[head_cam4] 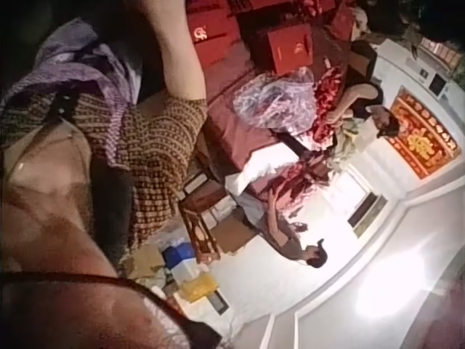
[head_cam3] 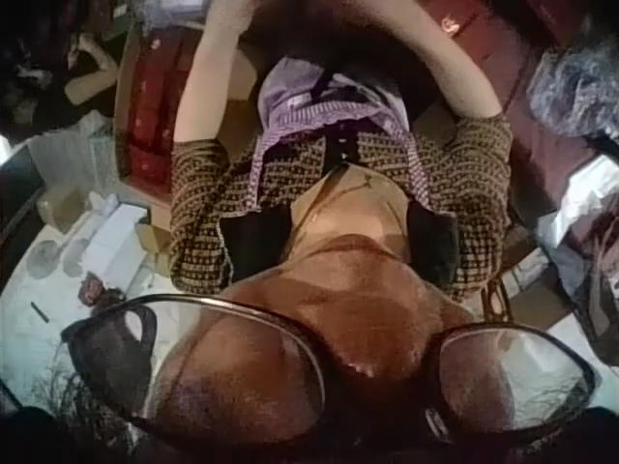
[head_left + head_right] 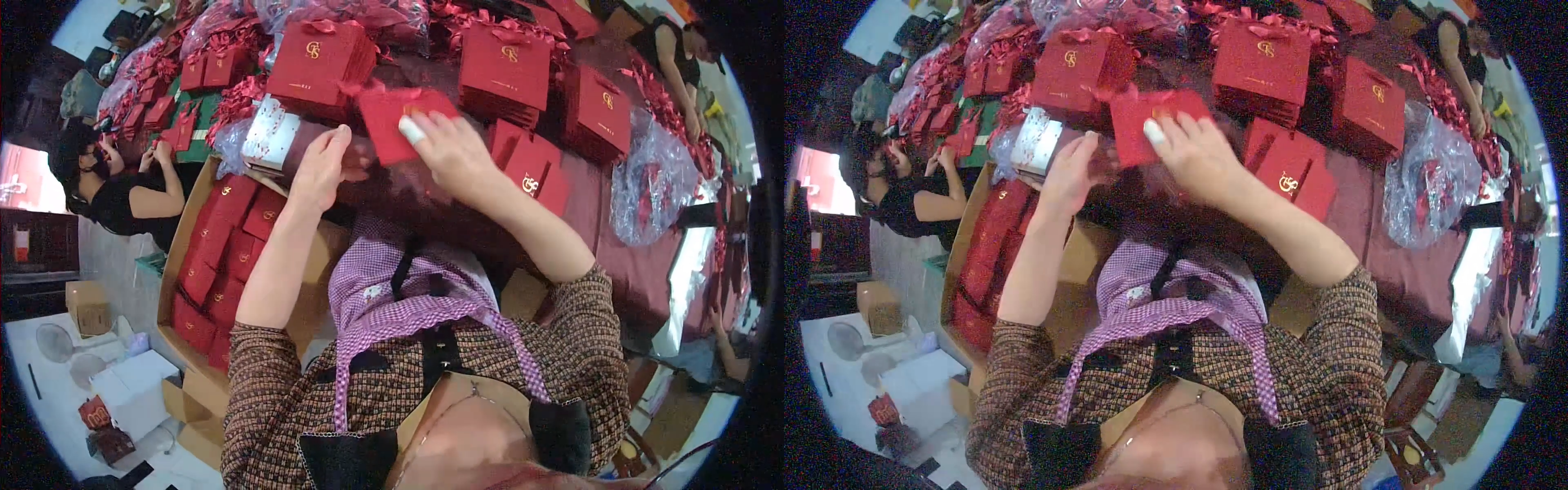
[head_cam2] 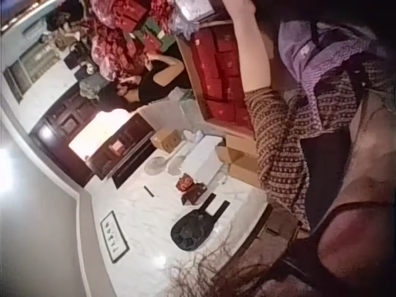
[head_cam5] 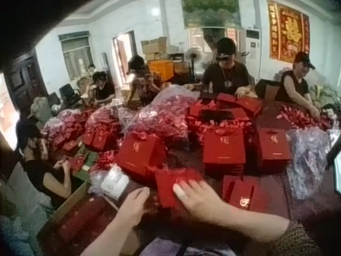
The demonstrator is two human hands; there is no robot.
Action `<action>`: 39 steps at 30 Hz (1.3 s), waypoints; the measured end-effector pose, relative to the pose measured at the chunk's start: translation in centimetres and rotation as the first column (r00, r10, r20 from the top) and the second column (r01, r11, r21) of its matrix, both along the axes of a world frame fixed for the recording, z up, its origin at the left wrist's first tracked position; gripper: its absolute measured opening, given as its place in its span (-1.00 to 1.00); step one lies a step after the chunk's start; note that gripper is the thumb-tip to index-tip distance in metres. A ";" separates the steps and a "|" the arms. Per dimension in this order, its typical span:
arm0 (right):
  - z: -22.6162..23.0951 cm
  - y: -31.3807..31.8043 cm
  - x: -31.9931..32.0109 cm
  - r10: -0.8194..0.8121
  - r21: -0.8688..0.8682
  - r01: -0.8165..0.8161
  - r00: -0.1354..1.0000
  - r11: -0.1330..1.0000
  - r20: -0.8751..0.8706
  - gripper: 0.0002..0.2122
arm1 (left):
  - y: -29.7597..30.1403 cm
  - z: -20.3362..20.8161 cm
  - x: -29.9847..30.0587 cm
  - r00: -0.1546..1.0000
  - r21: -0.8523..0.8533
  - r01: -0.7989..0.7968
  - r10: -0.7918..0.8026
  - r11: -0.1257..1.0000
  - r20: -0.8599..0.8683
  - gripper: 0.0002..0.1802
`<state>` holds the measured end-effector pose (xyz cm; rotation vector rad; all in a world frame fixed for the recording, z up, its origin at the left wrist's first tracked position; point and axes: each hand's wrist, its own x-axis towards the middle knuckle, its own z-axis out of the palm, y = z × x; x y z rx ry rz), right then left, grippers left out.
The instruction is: The person threads a ribbon through the holes of a red gift bag, ties it into a bow, and places the bag into a cardboard box. They then pick up a stack of red gift bags and repeat the process of threading and tying ribbons on them.
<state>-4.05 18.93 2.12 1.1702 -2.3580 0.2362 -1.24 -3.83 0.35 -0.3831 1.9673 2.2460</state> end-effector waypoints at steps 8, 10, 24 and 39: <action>3.1 -0.6 -7.3 -0.159 -0.114 0.147 0.982 0.982 -0.102 -0.74 | 2.9 -0.1 -0.9 1.000 0.024 -0.018 0.018 1.000 0.002 -0.52; 0.5 -1.5 -6.6 -0.216 0.119 0.230 0.969 0.966 -0.121 -0.73 | 3.1 -0.2 -1.2 0.990 -0.176 -0.095 0.074 0.980 -0.123 -0.52; -1.1 1.2 -6.0 0.137 0.073 -0.178 0.912 0.981 0.388 -0.51 | 4.1 -3.9 -4.8 0.747 -0.844 -0.272 -0.452 0.462 -0.488 -0.64; -1.8 27.8 10.0 -0.469 -0.576 0.805 0.567 0.143 0.677 -0.80 | 19.0 -0.1 -1.1 0.729 -0.834 0.056 -0.594 0.548 -0.341 -0.58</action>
